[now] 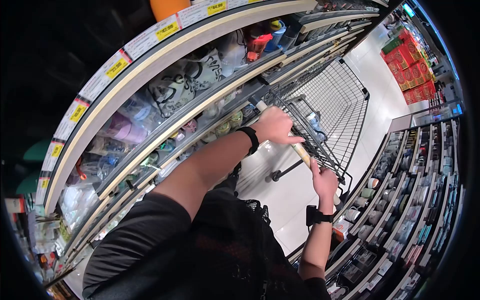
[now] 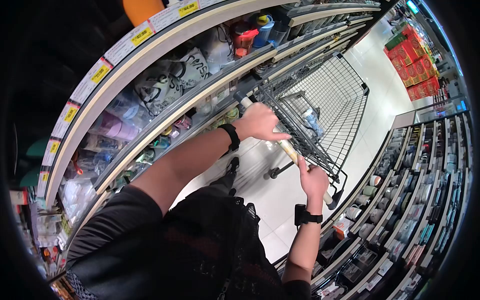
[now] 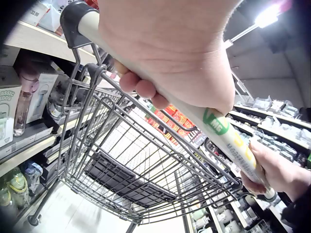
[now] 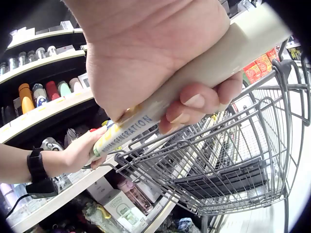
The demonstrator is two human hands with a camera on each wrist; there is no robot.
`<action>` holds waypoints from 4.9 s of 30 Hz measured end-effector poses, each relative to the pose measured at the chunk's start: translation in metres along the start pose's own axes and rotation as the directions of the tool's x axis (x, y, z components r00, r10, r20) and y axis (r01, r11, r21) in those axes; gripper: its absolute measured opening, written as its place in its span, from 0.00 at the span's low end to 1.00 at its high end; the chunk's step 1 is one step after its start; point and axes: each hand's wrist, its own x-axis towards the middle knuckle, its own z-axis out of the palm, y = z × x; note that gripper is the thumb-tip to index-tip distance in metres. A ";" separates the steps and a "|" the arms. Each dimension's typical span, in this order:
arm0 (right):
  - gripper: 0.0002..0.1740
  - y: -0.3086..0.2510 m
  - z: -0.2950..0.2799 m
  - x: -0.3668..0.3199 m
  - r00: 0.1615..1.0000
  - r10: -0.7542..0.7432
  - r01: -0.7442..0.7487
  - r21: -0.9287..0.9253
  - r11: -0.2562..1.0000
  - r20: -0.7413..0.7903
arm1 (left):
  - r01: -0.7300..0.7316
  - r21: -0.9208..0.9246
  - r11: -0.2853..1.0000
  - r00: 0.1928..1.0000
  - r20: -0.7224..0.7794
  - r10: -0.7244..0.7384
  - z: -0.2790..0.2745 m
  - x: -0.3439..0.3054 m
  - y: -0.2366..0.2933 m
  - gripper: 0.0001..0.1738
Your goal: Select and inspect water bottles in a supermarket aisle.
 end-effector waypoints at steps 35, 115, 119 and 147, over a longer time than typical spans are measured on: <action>0.51 -0.023 0.039 -0.124 1.000 -0.003 0.002 -0.059 0.998 -0.018 | 0.099 0.021 0.995 0.988 0.117 -0.100 -0.025 -0.132 0.030 0.45; 0.46 -0.070 0.083 -0.240 1.000 -0.019 0.018 -0.076 0.997 -0.015 | 0.910 -0.070 0.408 0.398 -0.126 -0.909 0.051 -0.497 -0.167 0.31; 0.45 -0.066 0.085 -0.241 0.999 -0.034 0.034 -0.080 0.996 -0.004 | 0.929 -0.084 0.361 0.367 0.065 -0.928 0.058 -0.489 -0.173 0.34; 0.39 -0.064 0.086 -0.243 0.989 -0.113 0.115 0.017 0.993 -0.094 | 0.663 -0.092 0.743 0.645 -0.434 -0.629 0.027 -0.503 -0.083 0.41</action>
